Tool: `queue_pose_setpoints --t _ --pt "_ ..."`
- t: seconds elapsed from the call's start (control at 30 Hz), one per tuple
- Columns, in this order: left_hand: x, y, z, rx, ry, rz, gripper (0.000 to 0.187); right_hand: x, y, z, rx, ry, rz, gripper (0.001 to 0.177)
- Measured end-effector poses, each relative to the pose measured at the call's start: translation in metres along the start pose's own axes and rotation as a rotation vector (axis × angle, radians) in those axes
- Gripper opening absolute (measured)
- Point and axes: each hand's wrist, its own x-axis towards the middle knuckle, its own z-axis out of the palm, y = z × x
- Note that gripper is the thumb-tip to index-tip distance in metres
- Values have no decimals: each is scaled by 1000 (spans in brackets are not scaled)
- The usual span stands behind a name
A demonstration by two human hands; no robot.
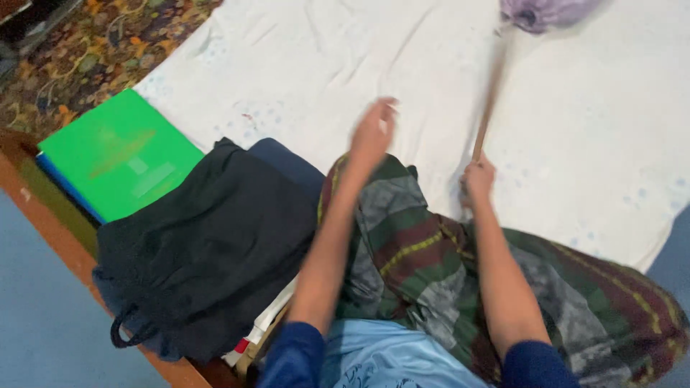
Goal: The person is sweeping a bed using a broom made of sticks.
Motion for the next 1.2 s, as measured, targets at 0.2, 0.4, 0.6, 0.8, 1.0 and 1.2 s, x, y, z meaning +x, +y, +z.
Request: queue_pose_setpoints --t 0.2,0.4,0.6,0.8,1.0,1.2 --pt "48 -87 -120 550 25 3 34 35 -146 28 -357 -406 -159 37" --pt "21 -172 -163 782 10 98 47 109 10 80 -224 -143 -110 18" --pt "6 -163 -157 863 -56 20 54 123 -67 152 -528 -311 -587 43" --pt "8 -149 -155 897 -114 -27 57 119 -137 126 60 -325 -14 16" --pt "12 -142 -155 915 -115 -35 58 176 -31 185 -353 -63 -321 17" --pt "17 -141 -153 838 -34 -65 57 91 -187 147 -419 -524 -500 56"
